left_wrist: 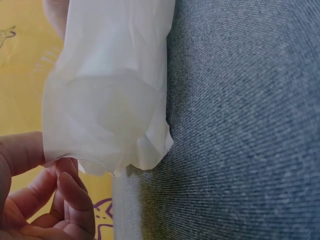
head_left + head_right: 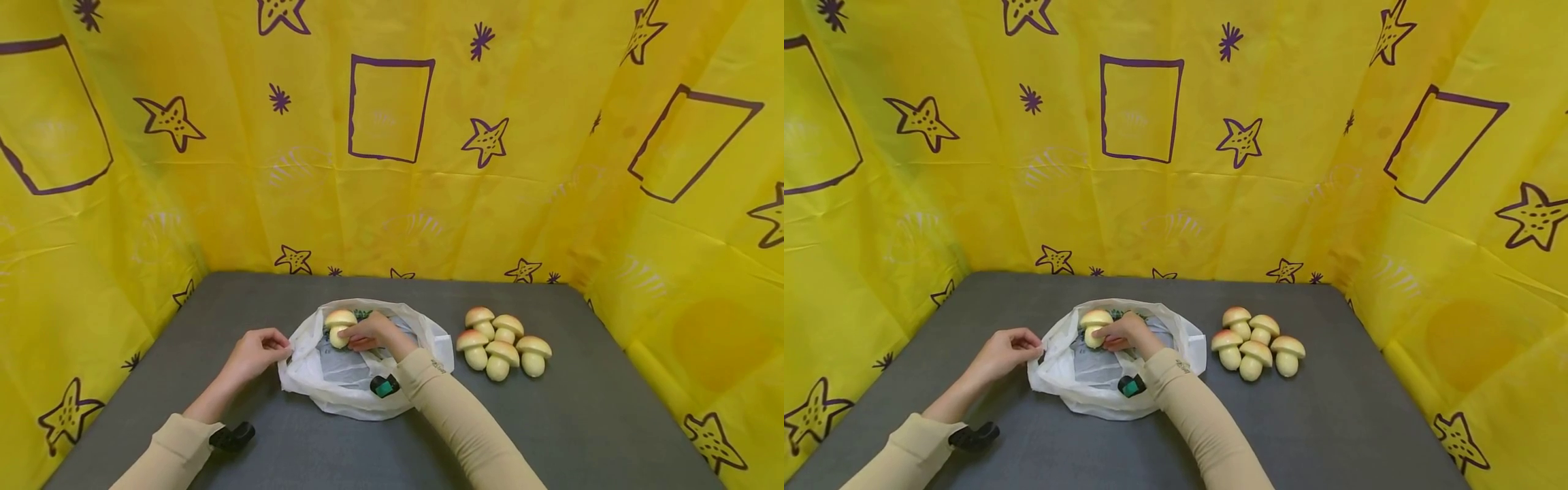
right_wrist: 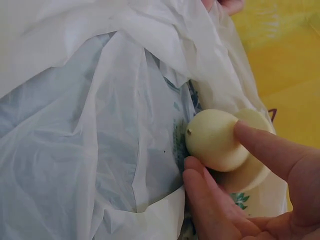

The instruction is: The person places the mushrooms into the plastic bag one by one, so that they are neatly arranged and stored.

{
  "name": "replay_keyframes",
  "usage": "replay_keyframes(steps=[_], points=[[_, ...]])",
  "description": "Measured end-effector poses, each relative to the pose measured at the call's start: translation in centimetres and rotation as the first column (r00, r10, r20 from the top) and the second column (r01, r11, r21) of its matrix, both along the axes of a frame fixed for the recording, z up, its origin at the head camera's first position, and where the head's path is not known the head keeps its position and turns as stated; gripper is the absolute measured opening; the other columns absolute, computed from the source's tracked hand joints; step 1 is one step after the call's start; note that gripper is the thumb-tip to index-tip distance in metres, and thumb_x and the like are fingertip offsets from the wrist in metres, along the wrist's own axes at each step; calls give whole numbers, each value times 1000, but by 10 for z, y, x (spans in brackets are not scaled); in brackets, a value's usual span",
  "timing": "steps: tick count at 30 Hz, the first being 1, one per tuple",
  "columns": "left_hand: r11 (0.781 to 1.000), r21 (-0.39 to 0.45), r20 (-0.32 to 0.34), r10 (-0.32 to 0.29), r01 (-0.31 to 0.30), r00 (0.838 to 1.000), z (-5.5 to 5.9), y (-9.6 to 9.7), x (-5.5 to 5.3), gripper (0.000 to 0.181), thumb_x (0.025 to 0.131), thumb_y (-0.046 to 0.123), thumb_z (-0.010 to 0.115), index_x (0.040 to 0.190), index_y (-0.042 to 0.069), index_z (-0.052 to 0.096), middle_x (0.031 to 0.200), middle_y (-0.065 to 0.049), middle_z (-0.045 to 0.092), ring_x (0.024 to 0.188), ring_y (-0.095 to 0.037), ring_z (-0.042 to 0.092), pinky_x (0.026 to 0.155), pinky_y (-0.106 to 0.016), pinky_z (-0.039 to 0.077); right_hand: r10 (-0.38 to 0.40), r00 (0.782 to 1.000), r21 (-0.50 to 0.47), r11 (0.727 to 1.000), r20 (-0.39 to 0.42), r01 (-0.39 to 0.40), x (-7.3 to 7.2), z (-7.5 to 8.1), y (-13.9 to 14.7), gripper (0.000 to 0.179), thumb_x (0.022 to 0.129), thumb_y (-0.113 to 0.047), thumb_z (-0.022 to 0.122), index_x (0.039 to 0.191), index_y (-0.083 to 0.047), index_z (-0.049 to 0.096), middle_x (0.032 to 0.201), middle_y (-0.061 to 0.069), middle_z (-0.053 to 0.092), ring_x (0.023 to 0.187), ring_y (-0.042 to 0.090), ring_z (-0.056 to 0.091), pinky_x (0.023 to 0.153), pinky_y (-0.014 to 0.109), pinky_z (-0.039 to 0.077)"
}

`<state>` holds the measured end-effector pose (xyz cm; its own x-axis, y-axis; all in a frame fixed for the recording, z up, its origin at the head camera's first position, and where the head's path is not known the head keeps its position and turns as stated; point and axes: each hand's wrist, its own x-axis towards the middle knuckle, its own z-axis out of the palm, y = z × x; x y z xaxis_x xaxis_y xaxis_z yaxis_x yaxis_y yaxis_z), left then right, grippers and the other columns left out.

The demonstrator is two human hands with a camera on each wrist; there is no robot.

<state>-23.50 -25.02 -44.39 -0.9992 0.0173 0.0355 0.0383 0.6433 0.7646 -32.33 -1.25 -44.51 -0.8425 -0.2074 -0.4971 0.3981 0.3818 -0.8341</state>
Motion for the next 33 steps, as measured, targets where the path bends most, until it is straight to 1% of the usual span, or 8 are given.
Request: replay_keyframes(steps=[5,8,15,18,21,25,30,33], points=[[1000,7,4,-2,2,1000,-2,-1,1,13,82,15,72,88,4,67,76,-5,61,68,-17,51,58,-27,44,-13,1000,12,1000,-6,13,0,-2,1,30,77,-18,79,90,5,63,82,14,71,71,18,70,69,29,56],[1000,8,2,0,0,1000,-2,0,1,13,81,14,72,88,4,67,76,-5,61,68,-17,51,58,-26,44,-6,1000,19,1000,-5,6,0,-1,2,32,77,-18,79,91,6,63,83,15,71,72,19,70,70,29,56],[1000,22,-1,4,-4,1000,0,-1,1,13,82,14,72,88,3,67,76,-5,61,67,-17,52,58,-27,45,5,1000,-38,999,19,-4,-3,6,14,42,76,-15,79,102,8,56,90,19,71,83,27,71,74,33,56],[1000,27,4,9,-9,1000,-1,-2,2,14,82,14,72,88,3,67,76,-6,61,67,-17,52,58,-27,46,19,1000,-30,999,7,-19,-3,7,20,43,77,-16,79,105,8,57,90,19,70,84,27,71,75,34,56],[1000,22,9,13,-13,1000,-2,-2,2,14,82,15,72,88,3,67,76,-5,61,67,-17,52,58,-27,46,55,998,-22,998,-8,-55,-3,11,26,43,79,-19,77,108,7,58,94,18,70,86,25,70,77,34,56],[1000,16,11,11,-11,1000,-2,-1,2,14,82,15,72,89,4,67,76,-5,61,67,-17,52,58,-27,45,88,996,-17,996,-10,-88,-2,19,35,44,82,-22,75,111,6,60,101,18,70,92,24,69,84,35,54],[1000,22,8,6,-7,1000,0,0,0,14,82,15,72,89,4,67,76,-6,60,67,-17,51,58,-27,45,54,998,-43,998,-23,-55,2,31,47,40,82,-21,74,109,6,62,102,18,70,96,26,68,89,38,51],[1000,24,12,4,-4,1000,0,0,-1,14,82,15,72,88,3,67,76,-5,60,66,-17,51,57,-27,45,59,998,-83,995,-26,-61,4,38,55,38,84,-20,72,110,7,63,104,19,69,98,27,68,93,40,49]])
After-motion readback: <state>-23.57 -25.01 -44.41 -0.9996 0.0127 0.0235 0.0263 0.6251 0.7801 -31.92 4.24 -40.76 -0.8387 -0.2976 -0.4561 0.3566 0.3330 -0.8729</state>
